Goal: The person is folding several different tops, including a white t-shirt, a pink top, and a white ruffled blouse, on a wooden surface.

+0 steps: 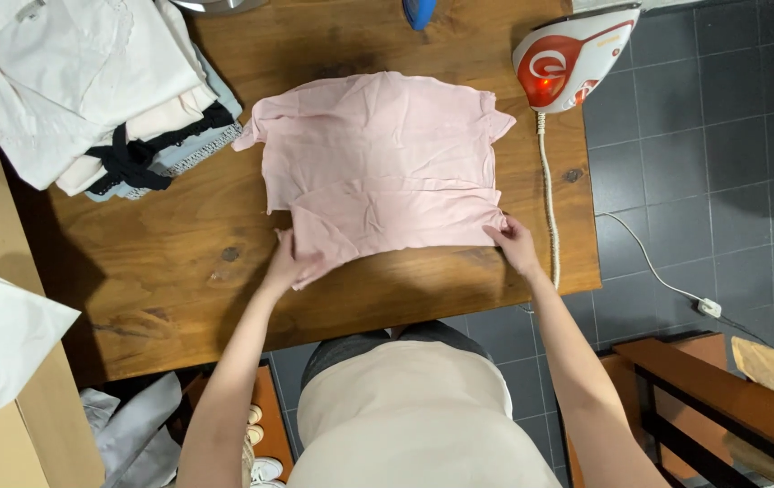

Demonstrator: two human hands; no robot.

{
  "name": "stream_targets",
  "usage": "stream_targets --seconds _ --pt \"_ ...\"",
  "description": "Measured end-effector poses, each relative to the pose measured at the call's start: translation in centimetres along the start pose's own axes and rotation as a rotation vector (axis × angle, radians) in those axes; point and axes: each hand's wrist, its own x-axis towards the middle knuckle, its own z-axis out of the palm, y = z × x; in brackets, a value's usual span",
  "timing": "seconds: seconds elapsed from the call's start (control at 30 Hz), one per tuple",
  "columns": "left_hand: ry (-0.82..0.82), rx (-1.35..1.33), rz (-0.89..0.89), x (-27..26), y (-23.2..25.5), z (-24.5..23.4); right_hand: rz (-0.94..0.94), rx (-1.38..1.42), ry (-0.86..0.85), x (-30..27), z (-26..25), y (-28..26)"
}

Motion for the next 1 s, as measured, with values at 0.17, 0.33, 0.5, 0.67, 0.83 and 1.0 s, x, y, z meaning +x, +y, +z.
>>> stream_targets --seconds 0.17,0.33,0.5,0.67,0.83,1.0 --pt "-0.053 0.159 -0.026 -1.0 -0.6 -1.1 0.001 -0.128 0.002 -2.9 -1.6 -0.5" --pt "-0.157 0.291 -0.049 -2.9 -2.0 -2.6 0.043 -0.351 -0.066 -6.3 -3.2 0.7" --pt "0.25 0.785 0.345 3.4 1.0 -3.6 -0.207 -0.814 0.143 -3.8 -2.7 -3.7" --pt "0.272 0.822 0.54 11.3 12.8 -3.0 -0.459 -0.814 0.192 3.4 0.9 -12.6" --pt "0.251 1.018 0.538 21.3 9.7 -3.6 -0.452 -0.937 0.215 12.1 2.8 -11.6" --pt "0.132 1.168 0.313 24.4 6.8 -5.4 -0.248 -1.126 0.087 15.7 3.8 -10.0"
